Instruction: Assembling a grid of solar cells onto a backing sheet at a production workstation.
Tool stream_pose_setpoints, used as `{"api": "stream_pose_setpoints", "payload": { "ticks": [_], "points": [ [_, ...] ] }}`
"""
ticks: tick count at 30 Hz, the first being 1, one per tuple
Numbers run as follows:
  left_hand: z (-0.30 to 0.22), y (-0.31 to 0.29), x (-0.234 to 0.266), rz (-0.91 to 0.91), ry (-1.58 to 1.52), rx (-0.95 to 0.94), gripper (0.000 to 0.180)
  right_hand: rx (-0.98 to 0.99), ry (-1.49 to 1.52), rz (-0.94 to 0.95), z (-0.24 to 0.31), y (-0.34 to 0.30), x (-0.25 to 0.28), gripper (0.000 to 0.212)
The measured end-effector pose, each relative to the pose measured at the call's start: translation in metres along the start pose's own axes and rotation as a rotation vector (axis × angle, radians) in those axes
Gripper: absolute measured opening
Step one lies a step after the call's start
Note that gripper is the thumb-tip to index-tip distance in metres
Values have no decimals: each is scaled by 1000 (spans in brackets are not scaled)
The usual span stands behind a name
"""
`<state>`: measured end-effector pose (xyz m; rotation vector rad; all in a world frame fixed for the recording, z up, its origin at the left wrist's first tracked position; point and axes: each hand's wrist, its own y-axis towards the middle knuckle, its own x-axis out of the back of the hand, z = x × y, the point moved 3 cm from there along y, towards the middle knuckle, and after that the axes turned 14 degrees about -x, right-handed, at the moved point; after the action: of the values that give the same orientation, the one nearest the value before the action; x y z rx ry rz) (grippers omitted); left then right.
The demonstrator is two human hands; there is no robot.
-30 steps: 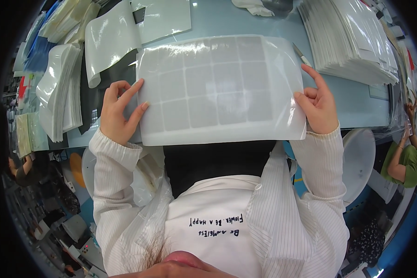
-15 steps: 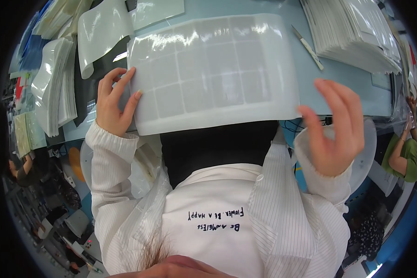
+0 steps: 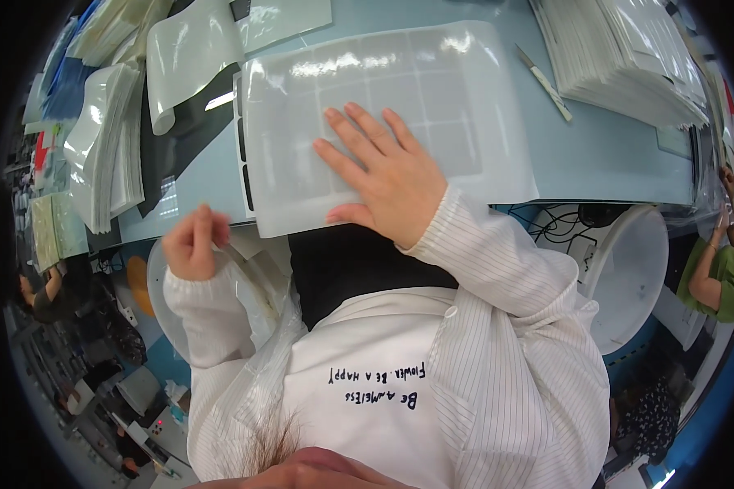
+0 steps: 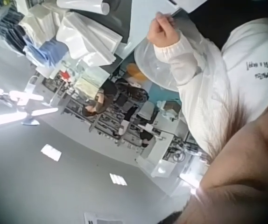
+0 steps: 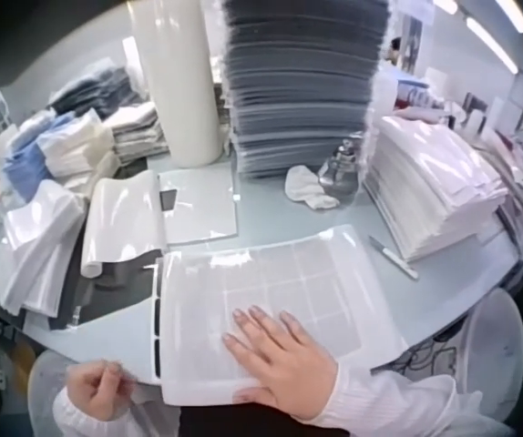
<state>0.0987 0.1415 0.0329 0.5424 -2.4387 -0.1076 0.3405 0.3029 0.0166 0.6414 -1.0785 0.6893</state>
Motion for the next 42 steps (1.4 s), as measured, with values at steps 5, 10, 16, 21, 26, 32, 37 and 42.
{"api": "stream_pose_setpoints", "payload": {
  "ticks": [5,10,16,21,26,32,37,42],
  "points": [
    [-3,-36,-31,227,-153,396,49,-23,-79,21,-8,-2,5,82],
    [0,-31,-52,-99,-522,573,45,-9,-85,9,-10,-3,7,81],
    [-12,-26,-65,-269,-521,607,36,-5,-106,-6,-9,-3,6,81],
    [-21,-24,-52,-373,-257,88,22,2,-111,-13,-10,-3,5,81],
    [-32,-18,-37,-248,-407,121,40,2,-119,-12,-11,-4,2,81],
    [-13,9,-4,235,-834,307,63,-7,-120,-28,-8,-5,1,79],
    [-8,46,7,239,-805,591,60,-10,-103,-45,-11,-5,-1,77],
    [12,58,3,200,-787,720,48,-15,-85,-62,-11,-5,1,75]
  ]
}}
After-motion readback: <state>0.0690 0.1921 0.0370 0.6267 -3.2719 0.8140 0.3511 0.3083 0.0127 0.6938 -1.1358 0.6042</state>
